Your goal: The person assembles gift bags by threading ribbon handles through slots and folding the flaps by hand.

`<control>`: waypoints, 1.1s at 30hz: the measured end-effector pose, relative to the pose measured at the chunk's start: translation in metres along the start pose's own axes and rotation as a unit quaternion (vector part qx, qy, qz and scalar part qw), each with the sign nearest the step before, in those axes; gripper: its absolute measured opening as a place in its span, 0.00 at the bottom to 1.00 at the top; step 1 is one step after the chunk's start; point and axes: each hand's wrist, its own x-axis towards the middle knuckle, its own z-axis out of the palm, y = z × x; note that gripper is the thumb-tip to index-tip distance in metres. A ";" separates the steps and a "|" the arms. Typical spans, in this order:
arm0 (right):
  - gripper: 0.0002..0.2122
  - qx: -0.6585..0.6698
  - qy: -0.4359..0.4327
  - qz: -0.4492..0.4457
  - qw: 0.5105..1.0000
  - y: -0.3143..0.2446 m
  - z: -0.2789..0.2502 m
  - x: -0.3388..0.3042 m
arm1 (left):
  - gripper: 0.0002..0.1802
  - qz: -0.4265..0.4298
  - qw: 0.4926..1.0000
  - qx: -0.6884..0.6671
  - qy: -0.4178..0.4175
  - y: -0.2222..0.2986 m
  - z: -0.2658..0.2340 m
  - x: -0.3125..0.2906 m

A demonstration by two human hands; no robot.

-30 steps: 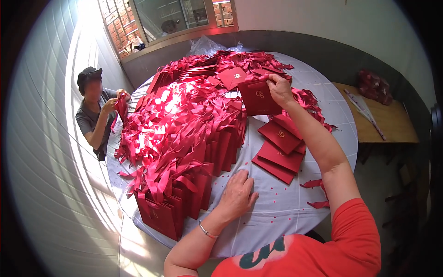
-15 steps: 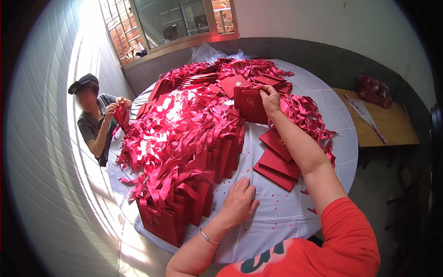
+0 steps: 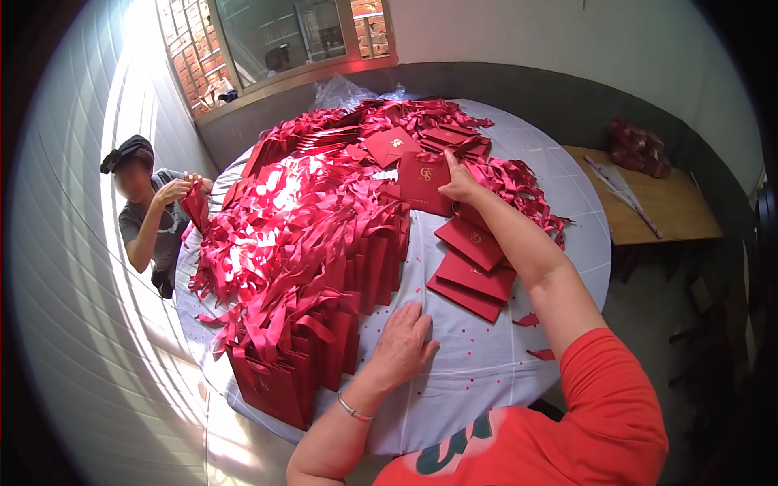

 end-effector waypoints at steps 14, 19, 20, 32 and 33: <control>0.35 0.235 0.205 -0.074 0.947 0.023 -0.001 0.009 | 0.23 -0.006 1.000 -0.003 -0.024 -0.003 -0.001 -0.002; 0.40 0.378 0.132 -0.080 0.913 0.005 0.030 0.012 | 0.24 -0.011 1.000 0.002 -0.014 -0.002 -0.001 -0.006; 0.40 0.376 0.137 -0.080 0.913 0.009 0.029 0.017 | 0.24 -0.006 1.000 0.000 -0.013 -0.001 -0.002 -0.004; 0.30 0.155 0.159 -0.118 0.968 0.047 0.012 0.021 | 0.27 -0.016 0.999 -0.004 -0.040 -0.001 -0.007 0.001; 0.31 0.162 0.090 -0.078 0.980 0.048 0.006 0.015 | 0.27 -0.014 0.999 -0.003 -0.040 -0.001 -0.008 0.001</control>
